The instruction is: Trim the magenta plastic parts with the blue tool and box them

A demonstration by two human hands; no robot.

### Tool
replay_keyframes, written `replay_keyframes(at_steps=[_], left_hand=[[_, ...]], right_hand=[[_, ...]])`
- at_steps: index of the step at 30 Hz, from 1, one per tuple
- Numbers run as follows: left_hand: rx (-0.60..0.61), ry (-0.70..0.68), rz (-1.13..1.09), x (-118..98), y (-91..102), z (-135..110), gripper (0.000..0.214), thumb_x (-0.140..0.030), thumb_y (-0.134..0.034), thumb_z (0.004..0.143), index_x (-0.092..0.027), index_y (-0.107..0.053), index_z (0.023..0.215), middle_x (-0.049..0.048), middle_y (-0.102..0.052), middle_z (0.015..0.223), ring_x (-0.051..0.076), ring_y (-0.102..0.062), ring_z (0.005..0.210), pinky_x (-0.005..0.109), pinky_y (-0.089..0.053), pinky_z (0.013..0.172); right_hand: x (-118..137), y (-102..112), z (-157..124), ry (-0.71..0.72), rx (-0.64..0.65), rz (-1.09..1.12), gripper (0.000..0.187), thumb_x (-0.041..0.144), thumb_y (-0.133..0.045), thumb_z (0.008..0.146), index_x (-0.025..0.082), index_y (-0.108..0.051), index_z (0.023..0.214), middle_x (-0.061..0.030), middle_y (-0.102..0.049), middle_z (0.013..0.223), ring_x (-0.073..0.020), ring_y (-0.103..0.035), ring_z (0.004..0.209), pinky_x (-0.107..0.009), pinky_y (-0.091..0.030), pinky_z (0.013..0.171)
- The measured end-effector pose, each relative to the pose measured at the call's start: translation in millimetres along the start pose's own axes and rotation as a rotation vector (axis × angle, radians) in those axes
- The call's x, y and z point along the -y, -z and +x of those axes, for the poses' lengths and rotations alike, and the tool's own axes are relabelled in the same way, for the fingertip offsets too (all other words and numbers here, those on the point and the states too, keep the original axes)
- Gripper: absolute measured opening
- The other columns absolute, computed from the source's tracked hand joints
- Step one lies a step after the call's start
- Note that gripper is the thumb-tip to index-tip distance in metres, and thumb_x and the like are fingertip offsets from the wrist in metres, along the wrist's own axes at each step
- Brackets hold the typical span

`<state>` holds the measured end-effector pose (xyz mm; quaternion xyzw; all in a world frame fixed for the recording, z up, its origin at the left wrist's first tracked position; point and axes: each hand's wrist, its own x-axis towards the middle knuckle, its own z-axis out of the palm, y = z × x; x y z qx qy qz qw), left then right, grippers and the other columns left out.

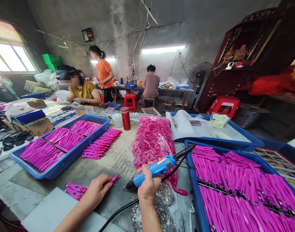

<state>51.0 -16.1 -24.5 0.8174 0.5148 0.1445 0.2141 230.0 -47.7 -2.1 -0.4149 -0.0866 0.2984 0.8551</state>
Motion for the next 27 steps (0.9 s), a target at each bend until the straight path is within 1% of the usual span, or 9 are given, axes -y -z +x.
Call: replay_keyframes(at_steps=[4,11,15,20,23,27], left_hand=[[0.041,0.004,0.093,-3,-2.0,0,0.022,-0.02,-0.045,0.085,-0.019,-0.054,0.065,0.004,-0.059,0.076,0.017,-0.057,0.075,0.026,-0.042,0.069],[0.156,0.09,0.195,-12,3.8,5,0.018,-0.017,-0.046,0.086,-0.018,-0.057,0.072,0.004,-0.06,0.085,0.016,-0.057,0.083,0.025,-0.04,0.073],[0.196,0.087,0.227,-14,5.6,5,0.017,-0.017,-0.046,0.087,-0.018,-0.059,0.076,0.0039,-0.061,0.089,0.016,-0.057,0.087,0.025,-0.039,0.075],[0.176,0.113,0.272,-15,2.4,4,0.019,-0.018,-0.045,0.089,-0.018,-0.061,0.079,0.0049,-0.063,0.091,0.017,-0.058,0.09,0.025,-0.04,0.077],[0.174,0.099,0.291,-16,1.3,4,0.021,-0.019,-0.044,0.091,-0.018,-0.062,0.08,0.006,-0.063,0.093,0.018,-0.058,0.092,0.025,-0.04,0.078],[0.159,0.092,0.276,-15,0.6,4,0.021,-0.018,-0.044,0.09,-0.017,-0.061,0.078,0.0067,-0.063,0.091,0.018,-0.059,0.089,0.026,-0.041,0.077]], right_hand=[[2,-2,-1,-0.011,-0.014,-0.007,0.04,0.035,-0.071,0.051,0.017,-0.049,0.079,0.0037,-0.053,0.049,-0.0151,-0.05,0.041,-0.028,-0.042,0.047],[-1,0,0,-0.009,0.003,-0.007,0.042,0.035,-0.072,0.052,0.018,-0.047,0.081,0.0055,-0.052,0.052,-0.0143,-0.051,0.042,-0.027,-0.042,0.046],[-1,1,0,-0.017,0.0,-0.005,0.041,0.034,-0.071,0.053,0.017,-0.048,0.082,0.0052,-0.053,0.052,-0.0139,-0.051,0.043,-0.026,-0.042,0.047],[-2,1,1,-0.005,0.0,-0.002,0.041,0.035,-0.071,0.052,0.018,-0.048,0.081,0.0051,-0.053,0.051,-0.0147,-0.05,0.042,-0.028,-0.042,0.046],[-2,2,1,-0.022,-0.003,0.024,0.043,0.034,-0.073,0.051,0.018,-0.048,0.081,0.0053,-0.052,0.052,-0.015,-0.051,0.042,-0.028,-0.042,0.046],[-3,2,2,-0.039,-0.011,0.026,0.043,0.034,-0.073,0.051,0.018,-0.048,0.082,0.0052,-0.052,0.051,-0.0153,-0.051,0.043,-0.028,-0.042,0.047]])
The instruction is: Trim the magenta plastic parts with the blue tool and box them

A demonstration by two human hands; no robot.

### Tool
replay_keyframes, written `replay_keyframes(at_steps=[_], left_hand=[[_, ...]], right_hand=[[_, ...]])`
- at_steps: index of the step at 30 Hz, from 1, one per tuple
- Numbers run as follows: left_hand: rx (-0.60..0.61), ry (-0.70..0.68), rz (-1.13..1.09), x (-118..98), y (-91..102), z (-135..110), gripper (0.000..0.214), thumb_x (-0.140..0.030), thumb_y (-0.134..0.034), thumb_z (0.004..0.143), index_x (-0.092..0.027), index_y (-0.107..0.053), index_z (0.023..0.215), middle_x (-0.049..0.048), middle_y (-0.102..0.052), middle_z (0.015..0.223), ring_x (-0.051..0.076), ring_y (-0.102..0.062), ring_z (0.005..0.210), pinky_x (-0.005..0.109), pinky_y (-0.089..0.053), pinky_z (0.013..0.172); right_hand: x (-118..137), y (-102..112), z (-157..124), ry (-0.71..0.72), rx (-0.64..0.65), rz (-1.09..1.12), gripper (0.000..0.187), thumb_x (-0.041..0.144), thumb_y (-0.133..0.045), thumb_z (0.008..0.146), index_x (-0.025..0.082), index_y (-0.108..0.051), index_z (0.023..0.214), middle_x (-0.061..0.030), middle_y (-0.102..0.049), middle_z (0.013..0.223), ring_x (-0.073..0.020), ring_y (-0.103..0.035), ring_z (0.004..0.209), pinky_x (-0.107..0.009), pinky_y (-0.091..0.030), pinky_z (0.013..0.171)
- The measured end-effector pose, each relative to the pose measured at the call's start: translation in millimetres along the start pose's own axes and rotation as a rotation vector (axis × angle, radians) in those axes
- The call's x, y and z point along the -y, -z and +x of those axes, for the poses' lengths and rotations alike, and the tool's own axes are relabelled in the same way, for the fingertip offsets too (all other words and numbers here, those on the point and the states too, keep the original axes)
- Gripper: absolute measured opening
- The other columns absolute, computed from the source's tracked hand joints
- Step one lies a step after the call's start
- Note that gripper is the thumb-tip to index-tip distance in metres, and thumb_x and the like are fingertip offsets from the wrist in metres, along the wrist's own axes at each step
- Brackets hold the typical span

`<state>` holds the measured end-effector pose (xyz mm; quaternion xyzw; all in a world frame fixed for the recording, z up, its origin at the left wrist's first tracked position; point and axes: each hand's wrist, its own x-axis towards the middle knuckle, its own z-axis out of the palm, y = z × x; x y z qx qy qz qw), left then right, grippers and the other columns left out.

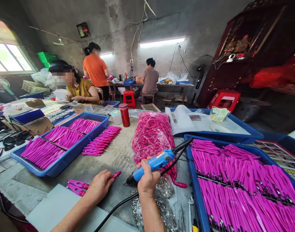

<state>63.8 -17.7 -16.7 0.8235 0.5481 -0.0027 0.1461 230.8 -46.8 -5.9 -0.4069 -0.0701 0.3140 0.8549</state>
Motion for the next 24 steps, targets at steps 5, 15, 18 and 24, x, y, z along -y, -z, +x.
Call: replay_keyframes(at_steps=[5,15,18,24], left_hand=[[-0.086,-0.024,-0.084,8,-4.2,3,0.021,-0.018,-0.046,0.088,-0.018,-0.06,0.072,0.0044,-0.063,0.083,0.016,-0.059,0.081,0.025,-0.042,0.073],[-0.143,-0.007,-0.221,13,2.0,6,0.018,-0.021,-0.047,0.085,-0.019,-0.062,0.075,0.0016,-0.064,0.077,0.015,-0.061,0.075,0.023,-0.044,0.07],[-0.139,-0.027,-0.187,15,0.7,7,0.019,-0.021,-0.046,0.086,-0.019,-0.063,0.076,0.0022,-0.064,0.079,0.015,-0.061,0.078,0.023,-0.045,0.072],[-0.121,-0.029,0.001,13,-8.5,8,0.022,-0.021,-0.045,0.089,-0.019,-0.062,0.075,0.0045,-0.064,0.084,0.017,-0.061,0.083,0.024,-0.044,0.074]], right_hand=[[0,-2,0,0.017,0.015,0.007,0.039,0.034,-0.071,0.052,0.017,-0.048,0.08,0.0048,-0.052,0.05,-0.0148,-0.05,0.042,-0.028,-0.042,0.046],[-1,-3,1,0.035,0.016,0.021,0.035,0.031,-0.07,0.054,0.017,-0.049,0.078,0.0047,-0.052,0.052,-0.0149,-0.05,0.041,-0.028,-0.042,0.045],[-4,-2,2,0.027,0.02,0.031,0.035,0.03,-0.071,0.054,0.017,-0.05,0.079,0.0047,-0.052,0.051,-0.0148,-0.05,0.042,-0.029,-0.042,0.047],[-4,-2,3,0.022,0.012,0.034,0.035,0.031,-0.071,0.054,0.017,-0.05,0.079,0.0049,-0.052,0.053,-0.0148,-0.051,0.042,-0.029,-0.042,0.048]])
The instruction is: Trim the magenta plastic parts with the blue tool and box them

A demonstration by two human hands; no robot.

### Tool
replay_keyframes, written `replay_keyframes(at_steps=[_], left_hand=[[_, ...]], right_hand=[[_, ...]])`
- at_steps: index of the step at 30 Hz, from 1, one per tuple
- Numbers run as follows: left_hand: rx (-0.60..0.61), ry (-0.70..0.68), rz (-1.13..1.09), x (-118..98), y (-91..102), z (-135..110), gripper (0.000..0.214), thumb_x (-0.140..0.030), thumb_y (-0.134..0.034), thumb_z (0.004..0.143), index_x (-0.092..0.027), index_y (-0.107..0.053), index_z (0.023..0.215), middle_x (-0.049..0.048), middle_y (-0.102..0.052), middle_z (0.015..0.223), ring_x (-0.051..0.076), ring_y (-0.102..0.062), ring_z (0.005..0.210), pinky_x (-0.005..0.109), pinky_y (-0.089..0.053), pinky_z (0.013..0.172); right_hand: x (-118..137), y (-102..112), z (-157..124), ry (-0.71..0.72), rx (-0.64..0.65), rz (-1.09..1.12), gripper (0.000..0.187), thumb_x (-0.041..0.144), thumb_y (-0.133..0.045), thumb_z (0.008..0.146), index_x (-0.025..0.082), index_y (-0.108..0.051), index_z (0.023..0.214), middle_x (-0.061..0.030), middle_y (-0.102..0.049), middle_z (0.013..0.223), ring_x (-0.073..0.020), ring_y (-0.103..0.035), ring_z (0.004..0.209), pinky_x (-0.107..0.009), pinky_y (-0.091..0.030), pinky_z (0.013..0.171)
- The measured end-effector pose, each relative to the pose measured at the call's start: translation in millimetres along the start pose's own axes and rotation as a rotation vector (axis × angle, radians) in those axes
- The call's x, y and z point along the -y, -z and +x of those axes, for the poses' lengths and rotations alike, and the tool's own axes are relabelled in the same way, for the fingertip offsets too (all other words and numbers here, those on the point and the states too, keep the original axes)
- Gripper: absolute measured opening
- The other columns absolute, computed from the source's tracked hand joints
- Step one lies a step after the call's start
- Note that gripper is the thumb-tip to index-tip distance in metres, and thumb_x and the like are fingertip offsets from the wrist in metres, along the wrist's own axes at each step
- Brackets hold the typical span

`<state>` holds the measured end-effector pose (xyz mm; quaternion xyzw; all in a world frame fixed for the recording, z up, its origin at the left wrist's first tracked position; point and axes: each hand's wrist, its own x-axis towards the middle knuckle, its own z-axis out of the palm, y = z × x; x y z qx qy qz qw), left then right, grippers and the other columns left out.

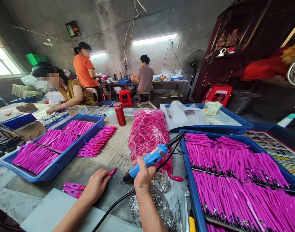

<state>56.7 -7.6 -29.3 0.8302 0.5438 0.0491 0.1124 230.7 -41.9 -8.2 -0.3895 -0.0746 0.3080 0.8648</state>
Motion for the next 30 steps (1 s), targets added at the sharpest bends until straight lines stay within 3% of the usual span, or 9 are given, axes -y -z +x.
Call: replay_keyframes(at_steps=[16,26,30], left_hand=[[0.118,0.058,0.091,-17,15.1,-2,0.022,-0.022,-0.042,0.092,-0.02,-0.061,0.083,0.005,-0.064,0.096,0.017,-0.059,0.094,0.024,-0.041,0.078],[-0.01,-0.012,-0.106,2,4.6,1,0.022,-0.025,-0.043,0.09,-0.019,-0.063,0.082,0.0037,-0.064,0.082,0.017,-0.061,0.082,0.025,-0.044,0.074],[-0.026,-0.066,-0.021,3,1.0,-2,0.023,-0.026,-0.043,0.09,-0.02,-0.063,0.08,0.0043,-0.064,0.084,0.017,-0.061,0.083,0.025,-0.045,0.074]], right_hand=[[2,-1,-2,-0.016,-0.008,-0.022,0.037,0.032,-0.071,0.053,0.017,-0.049,0.077,0.004,-0.053,0.05,-0.0157,-0.051,0.042,-0.028,-0.041,0.047],[2,-1,-1,0.019,0.019,-0.054,0.036,0.036,-0.069,0.056,0.017,-0.048,0.078,0.0046,-0.05,0.048,-0.0155,-0.049,0.042,-0.029,-0.041,0.048],[3,-2,-1,-0.015,0.008,-0.052,0.039,0.037,-0.07,0.054,0.017,-0.048,0.079,0.0041,-0.051,0.049,-0.0164,-0.051,0.043,-0.029,-0.041,0.047]])
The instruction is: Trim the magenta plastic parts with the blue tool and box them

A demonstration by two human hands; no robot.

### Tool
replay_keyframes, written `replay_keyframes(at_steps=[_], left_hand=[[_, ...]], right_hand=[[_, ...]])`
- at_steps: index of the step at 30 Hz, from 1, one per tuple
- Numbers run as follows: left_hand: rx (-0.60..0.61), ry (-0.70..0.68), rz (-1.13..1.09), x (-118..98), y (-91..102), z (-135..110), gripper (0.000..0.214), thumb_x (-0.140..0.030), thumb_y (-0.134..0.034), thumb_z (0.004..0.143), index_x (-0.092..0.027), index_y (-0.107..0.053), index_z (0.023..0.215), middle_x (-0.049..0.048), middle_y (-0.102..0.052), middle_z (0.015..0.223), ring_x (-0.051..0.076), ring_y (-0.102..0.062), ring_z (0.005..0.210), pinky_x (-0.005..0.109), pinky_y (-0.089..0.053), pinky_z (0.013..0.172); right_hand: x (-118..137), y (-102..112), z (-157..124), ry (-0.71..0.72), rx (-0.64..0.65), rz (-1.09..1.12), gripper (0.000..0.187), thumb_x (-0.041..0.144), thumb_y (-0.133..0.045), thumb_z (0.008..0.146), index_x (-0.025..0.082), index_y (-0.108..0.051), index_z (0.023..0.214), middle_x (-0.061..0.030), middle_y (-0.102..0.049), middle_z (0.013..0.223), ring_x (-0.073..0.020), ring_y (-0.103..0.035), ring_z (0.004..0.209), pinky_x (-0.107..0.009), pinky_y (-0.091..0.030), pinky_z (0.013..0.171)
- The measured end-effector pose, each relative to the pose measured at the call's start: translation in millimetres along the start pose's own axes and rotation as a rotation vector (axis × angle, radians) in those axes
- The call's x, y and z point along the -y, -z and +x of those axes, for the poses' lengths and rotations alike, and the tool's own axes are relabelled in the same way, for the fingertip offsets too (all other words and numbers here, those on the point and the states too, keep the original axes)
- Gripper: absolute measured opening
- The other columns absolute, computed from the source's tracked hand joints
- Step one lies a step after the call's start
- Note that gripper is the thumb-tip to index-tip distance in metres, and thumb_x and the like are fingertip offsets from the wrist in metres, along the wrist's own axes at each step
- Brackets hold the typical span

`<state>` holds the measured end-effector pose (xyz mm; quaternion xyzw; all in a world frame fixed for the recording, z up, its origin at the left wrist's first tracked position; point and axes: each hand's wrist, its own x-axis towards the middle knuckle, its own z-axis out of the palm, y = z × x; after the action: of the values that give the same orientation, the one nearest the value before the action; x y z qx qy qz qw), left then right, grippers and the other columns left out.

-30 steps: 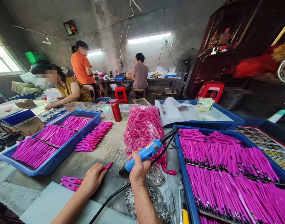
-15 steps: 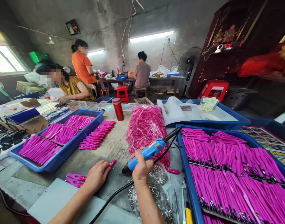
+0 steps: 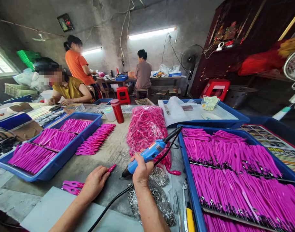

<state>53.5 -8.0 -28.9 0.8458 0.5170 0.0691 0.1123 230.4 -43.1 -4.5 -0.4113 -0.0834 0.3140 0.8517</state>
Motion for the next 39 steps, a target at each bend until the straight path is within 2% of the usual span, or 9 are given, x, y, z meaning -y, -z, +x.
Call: replay_keyframes(at_steps=[4,11,20,25,31,39], left_hand=[[0.028,0.017,0.097,-5,0.8,0,0.022,-0.024,-0.044,0.09,-0.021,-0.061,0.076,0.0044,-0.063,0.086,0.017,-0.06,0.085,0.025,-0.044,0.075],[0.09,0.078,0.115,-14,7.4,1,0.021,-0.022,-0.045,0.09,-0.021,-0.061,0.077,0.0039,-0.062,0.089,0.017,-0.058,0.089,0.025,-0.042,0.076],[0.131,0.119,0.11,-22,9.7,0,0.022,-0.023,-0.041,0.092,-0.021,-0.063,0.085,0.0052,-0.064,0.097,0.019,-0.057,0.097,0.027,-0.042,0.078],[0.147,0.105,0.041,-16,10.5,2,0.021,-0.025,-0.043,0.092,-0.021,-0.063,0.086,0.0049,-0.064,0.098,0.018,-0.057,0.095,0.027,-0.042,0.079],[0.102,0.111,-0.126,-8,12.9,5,0.023,-0.023,-0.043,0.09,-0.02,-0.065,0.085,0.0037,-0.066,0.09,0.016,-0.06,0.088,0.024,-0.041,0.077],[0.099,0.115,-0.281,-3,23.7,7,0.024,-0.024,-0.044,0.084,-0.018,-0.067,0.085,0.0037,-0.069,0.084,0.018,-0.062,0.082,0.026,-0.044,0.075]], right_hand=[[0,0,-1,-0.003,-0.005,0.015,0.038,0.036,-0.069,0.053,0.017,-0.049,0.079,0.004,-0.052,0.047,-0.0163,-0.05,0.042,-0.029,-0.041,0.048],[1,1,-1,0.026,0.014,-0.003,0.036,0.035,-0.068,0.057,0.017,-0.048,0.081,0.0033,-0.053,0.047,-0.0161,-0.05,0.042,-0.029,-0.041,0.048],[4,-2,-7,0.049,0.021,-0.041,0.037,0.034,-0.069,0.053,0.018,-0.048,0.078,0.0053,-0.052,0.051,-0.015,-0.05,0.041,-0.029,-0.042,0.047],[2,-2,-8,0.07,0.033,-0.063,0.039,0.034,-0.07,0.054,0.018,-0.048,0.082,0.0056,-0.052,0.053,-0.0153,-0.051,0.041,-0.029,-0.042,0.046],[2,-1,-5,0.051,0.025,-0.036,0.04,0.034,-0.07,0.052,0.018,-0.048,0.081,0.0057,-0.051,0.052,-0.0147,-0.05,0.041,-0.028,-0.041,0.047],[0,0,-3,0.041,0.012,-0.022,0.036,0.034,-0.069,0.054,0.018,-0.048,0.078,0.0045,-0.053,0.051,-0.0154,-0.05,0.041,-0.028,-0.041,0.047]])
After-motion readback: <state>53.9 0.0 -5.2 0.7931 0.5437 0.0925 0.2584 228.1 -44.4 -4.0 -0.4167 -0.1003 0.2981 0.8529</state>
